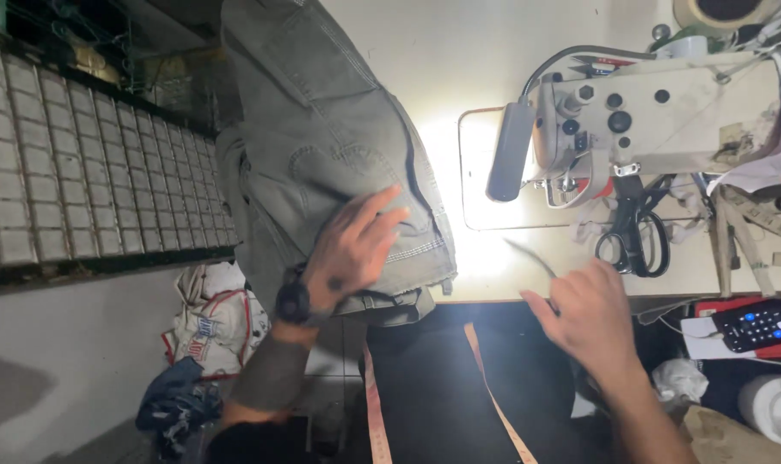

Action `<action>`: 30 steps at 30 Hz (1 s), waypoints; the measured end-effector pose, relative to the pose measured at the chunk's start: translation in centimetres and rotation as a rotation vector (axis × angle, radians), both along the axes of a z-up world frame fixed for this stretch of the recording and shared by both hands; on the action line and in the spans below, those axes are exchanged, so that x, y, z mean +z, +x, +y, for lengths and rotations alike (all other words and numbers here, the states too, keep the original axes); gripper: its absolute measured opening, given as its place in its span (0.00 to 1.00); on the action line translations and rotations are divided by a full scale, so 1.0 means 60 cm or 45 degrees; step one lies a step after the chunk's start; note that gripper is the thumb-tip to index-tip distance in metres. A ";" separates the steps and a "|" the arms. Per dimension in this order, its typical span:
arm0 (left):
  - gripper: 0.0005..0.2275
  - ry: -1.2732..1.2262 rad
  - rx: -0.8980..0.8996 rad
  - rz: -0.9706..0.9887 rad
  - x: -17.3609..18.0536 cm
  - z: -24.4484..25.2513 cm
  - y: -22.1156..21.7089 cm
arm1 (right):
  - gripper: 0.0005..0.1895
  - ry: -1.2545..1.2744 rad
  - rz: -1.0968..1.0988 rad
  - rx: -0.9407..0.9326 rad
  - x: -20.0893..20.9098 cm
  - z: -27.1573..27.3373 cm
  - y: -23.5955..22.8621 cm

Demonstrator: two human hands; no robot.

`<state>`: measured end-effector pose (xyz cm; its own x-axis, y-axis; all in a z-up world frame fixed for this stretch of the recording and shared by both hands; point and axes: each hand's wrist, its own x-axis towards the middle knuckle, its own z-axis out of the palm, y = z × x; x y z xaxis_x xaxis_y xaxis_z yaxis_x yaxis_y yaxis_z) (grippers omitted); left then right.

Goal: The person uses scissors to cut the seams of a pair of grey pants, removing the stitching along the leg. They then turn the pants inside out and continue to cut and adjust the fabric.

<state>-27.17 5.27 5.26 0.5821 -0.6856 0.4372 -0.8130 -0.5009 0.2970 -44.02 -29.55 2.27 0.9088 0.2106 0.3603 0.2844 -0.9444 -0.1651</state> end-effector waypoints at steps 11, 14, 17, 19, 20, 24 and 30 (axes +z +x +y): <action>0.12 -0.077 0.308 0.101 -0.056 -0.077 -0.176 | 0.13 0.457 0.063 0.212 -0.046 0.145 0.123; 0.10 -0.112 0.321 0.128 -0.046 -0.076 -0.180 | 0.12 0.435 0.045 0.121 -0.062 0.161 0.140; 0.10 -0.127 0.302 0.145 -0.047 -0.069 -0.177 | 0.11 0.496 0.083 0.089 -0.071 0.160 0.143; 0.10 -0.134 0.278 0.168 -0.056 -0.068 -0.178 | 0.11 0.515 0.112 0.067 -0.077 0.154 0.135; 0.12 -0.168 0.248 0.199 -0.058 -0.067 -0.173 | 0.10 0.525 0.116 0.081 -0.079 0.152 0.135; 0.14 -0.201 0.176 0.352 -0.066 -0.052 -0.164 | 0.08 0.584 0.177 0.131 -0.070 0.146 0.138; 0.03 -0.170 0.368 0.160 -0.042 -0.076 -0.158 | 0.03 0.748 0.295 0.238 -0.016 0.136 0.139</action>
